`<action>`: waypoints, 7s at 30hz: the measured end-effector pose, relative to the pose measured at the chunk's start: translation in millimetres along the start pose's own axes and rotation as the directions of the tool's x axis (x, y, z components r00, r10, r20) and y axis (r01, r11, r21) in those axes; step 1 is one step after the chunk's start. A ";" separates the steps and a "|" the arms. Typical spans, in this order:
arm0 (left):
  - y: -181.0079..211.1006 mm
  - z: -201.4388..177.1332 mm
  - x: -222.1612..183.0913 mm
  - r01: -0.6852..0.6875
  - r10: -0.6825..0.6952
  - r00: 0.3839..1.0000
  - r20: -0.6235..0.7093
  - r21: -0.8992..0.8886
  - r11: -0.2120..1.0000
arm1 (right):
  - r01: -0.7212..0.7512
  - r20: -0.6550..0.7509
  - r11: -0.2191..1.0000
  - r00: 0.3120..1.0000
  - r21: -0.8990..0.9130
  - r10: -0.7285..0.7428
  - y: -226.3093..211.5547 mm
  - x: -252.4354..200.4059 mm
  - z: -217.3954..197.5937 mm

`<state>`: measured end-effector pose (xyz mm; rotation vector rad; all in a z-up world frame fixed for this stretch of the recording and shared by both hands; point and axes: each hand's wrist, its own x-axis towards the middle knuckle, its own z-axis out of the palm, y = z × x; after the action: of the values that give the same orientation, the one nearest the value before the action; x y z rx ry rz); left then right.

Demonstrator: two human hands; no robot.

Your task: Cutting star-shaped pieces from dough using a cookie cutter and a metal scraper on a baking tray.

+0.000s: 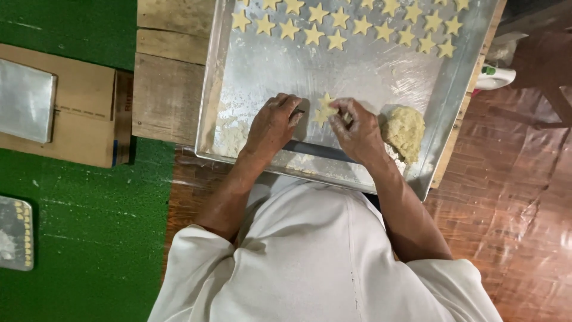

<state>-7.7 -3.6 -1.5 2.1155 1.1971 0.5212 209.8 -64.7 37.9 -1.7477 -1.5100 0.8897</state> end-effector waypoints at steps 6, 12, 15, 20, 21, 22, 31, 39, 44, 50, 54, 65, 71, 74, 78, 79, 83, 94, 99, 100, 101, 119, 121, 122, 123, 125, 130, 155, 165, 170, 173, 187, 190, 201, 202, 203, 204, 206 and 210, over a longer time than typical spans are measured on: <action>-12.5 2.5 -4.1 -0.026 0.026 1.000 -0.008 -0.010 1.000 | 0.127 0.175 0.990 0.978 -0.053 -0.116 24.7 -37.1 -15.3; -7.0 4.9 -2.2 -0.029 0.029 0.999 -0.033 -0.011 1.000 | 0.063 -0.075 0.912 0.992 -0.406 -0.102 16.8 -43.0 -45.4; -7.3 11.2 -1.4 -0.035 0.036 0.999 -0.014 0.057 0.998 | 0.040 -0.078 0.867 0.993 -0.496 -0.090 15.7 -42.4 -54.7; 6.4 9.8 6.7 -0.081 0.085 0.996 -0.018 0.160 0.984 | 0.013 -0.118 0.705 0.984 -0.709 -0.137 30.5 -40.1 -39.1; 8.9 9.8 8.9 -0.091 0.094 0.995 -0.010 0.178 0.980 | -0.036 -0.140 0.663 0.985 -0.748 -0.104 25.9 -38.0 -36.9; 5.8 13.5 13.5 -0.092 0.095 0.995 -0.008 0.182 0.979 | -0.038 -0.142 0.666 0.984 -0.745 -0.104 22.2 -32.7 -33.7; -6.1 44.2 52.4 -0.170 0.159 0.985 0.061 0.276 0.946 | 0.131 -0.038 0.802 0.982 -0.583 -0.188 40.2 11.7 -5.3; -12.6 50.8 53.3 -0.245 0.273 0.960 -0.059 0.292 0.925 | 0.260 0.027 0.754 0.951 -0.604 -0.307 67.5 31.3 5.8; -12.2 56.1 57.3 -0.256 0.288 0.955 -0.072 0.291 0.922 | 0.277 0.002 0.741 0.937 -0.612 -0.348 87.0 37.1 14.6; -3.6 48.7 53.6 -0.287 0.316 0.947 -0.049 0.306 0.908 | 0.293 -0.008 0.779 0.934 -0.554 -0.357 75.3 37.2 12.6; -10.1 54.3 53.3 -0.308 0.325 0.945 -0.047 0.222 0.925 | 0.339 0.029 0.816 0.929 -0.468 -0.370 49.3 34.8 5.9; 17.4 17.8 47.3 -0.225 0.221 0.974 -0.045 -0.155 0.962 | 0.232 0.015 0.957 0.972 -0.173 -0.233 44.7 29.3 6.3; 8.4 15.1 45.9 -0.056 0.068 0.997 0.024 -0.341 0.938 | 0.134 -0.023 0.985 0.990 -0.104 -0.137 17.7 26.5 2.7; 8.2 11.8 48.3 -0.006 0.014 1.000 0.018 -0.376 0.927 | 0.049 -0.092 0.998 0.994 -0.041 -0.052 30.2 41.4 -6.1; -4.7 20.7 52.9 -0.017 0.021 1.000 0.006 -0.360 0.933 | -0.016 -0.220 1.000 0.975 -0.019 0.011 30.4 71.4 -26.3; -3.9 22.0 52.2 -0.024 0.028 1.000 0.004 -0.361 0.932 | -0.013 -0.226 1.000 0.974 -0.022 0.008 37.5 78.7 -29.5; -1.3 19.9 51.2 -0.024 0.020 1.000 -0.016 -0.393 0.919 | 0.003 -0.239 1.000 0.971 0.023 0.003 48.3 106.2 -37.2; -0.3 16.3 54.9 0.003 -0.001 1.000 0.005 -0.423 0.906 | -0.101 -0.213 0.987 0.974 -0.123 0.073 58.2 128.9 -30.7; -4.6 20.1 53.5 0.033 -0.025 0.999 0.025 -0.426 0.904 | -0.033 -0.200 0.977 0.980 -0.209 -0.010 65.9 127.6 -30.3; -3.7 18.2 54.6 0.030 -0.022 1.000 0.022 -0.425 0.905 | -0.030 -0.203 0.977 0.979 -0.209 -0.013 64.0 125.5 -27.6; -2.7 16.7 55.8 0.033 -0.025 0.999 0.025 -0.425 0.904 | -0.018 -0.202 0.967 0.979 -0.253 -0.035 62.4 123.3 -25.0; 5.7 8.8 44.2 -0.172 0.200 0.970 0.135 -0.198 0.965 | 0.305 -0.010 0.865 0.942 -0.398 -0.336 56.1 35.2 -11.2; 3.8 12.0 41.6 -0.169 0.196 0.966 0.171 -0.164 0.972 | 0.312 0.012 0.866 0.943 -0.391 -0.334 47.9 19.2 -10.0; 2.2 13.4 43.1 -0.200 0.215 0.958 0.188 -0.097 0.975 | 0.325 0.023 0.856 0.938 -0.402 -0.345 47.0 16.6 -9.5; 0.9 14.5 44.4 -0.231 0.232 0.951 0.206 -0.030 0.973 | 0.339 0.035 0.846 0.934 -0.412 -0.357 45.7 13.7 -9.0; -0.3 19.6 45.6 -0.247 0.241 0.948 0.209 0.005 0.969 | 0.351 0.037 0.842 0.929 -0.410 -0.369 44.5 9.4 -8.0; -8.0 34.8 46.9 -0.270 0.249 0.946 0.210 0.082 0.959 | 0.373 0.048 0.842 0.921 -0.391 -0.386 50.2 10.4 -4.9; -9.6 36.9 33.4 -0.307 0.304 0.944 0.125 0.006 0.952 | 0.342 0.132 0.860 0.940 -0.378 -0.316 29.8 8.8 11.5; 2.9 5.7 33.1 -0.074 0.099 0.990 0.103 -0.225 0.972 | 0.291 0.174 0.839 0.956 -0.459 -0.237 6.9 7.3 13.0; -0.6 2.1 35.5 -0.067 0.087 0.993 0.076 -0.233 0.970 | 0.125 0.171 0.961 0.982 -0.247 -0.083 10.6 -1.7 1.7; -1.2 3.5 34.9 -0.083 0.098 0.994 0.048 -0.239 0.967 | -0.070 0.101 0.983 0.991 -0.172 0.088 5.5 10.8 -19.3; -10.1 15.9 36.8 -0.084 0.095 0.995 0.036 -0.237 0.968 | -0.196 -0.173 0.953 0.972 -0.232 0.158 66.8 104.6 -65.8; -9.1 15.2 37.9 -0.085 0.099 0.994 0.046 -0.249 0.965 | -0.158 -0.197 0.959 0.974 -0.234 0.113 71.3 104.4 -59.7; -16.2 26.3 43.3 -0.093 0.101 0.994 0.027 -0.228 0.969 | 0.002 -0.279 0.904 0.951 -0.428 -0.134 107.5 103.9 -49.2; -16.2 26.8 43.3 -0.093 0.102 0.994 0.028 -0.227 0.969 | 0.001 -0.280 0.904 0.951 -0.427 -0.134 107.1 103.9 -49.9; -16.3 27.4 43.2 -0.081 0.089 0.996 0.027 -0.216 0.973 | 0.015 -0.280 0.905 0.949 -0.425 -0.147 106.8 103.8 -50.5; -16.5 28.0 43.1 -0.070 0.077 0.997 0.026 -0.205 0.976 | 0.028 -0.280 0.906 0.946 -0.423 -0.160 106.4 103.8 -51.0; -15.2 25.9 43.7 -0.073 0.081 0.996 0.030 -0.207 0.976 | 0.019 -0.278 0.901 0.948 -0.434 -0.154 112.8 105.4 -50.1; -14.6 25.6 43.3 -0.075 0.083 0.996 0.030 -0.211 0.975 | 0.030 -0.236 0.882 0.959 -0.471 -0.159 86.0 97.5 -54.0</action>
<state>21.1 30.5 -28.9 1.9888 0.9938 0.6120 311.9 19.1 -10.7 -2.0053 -1.6977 0.2255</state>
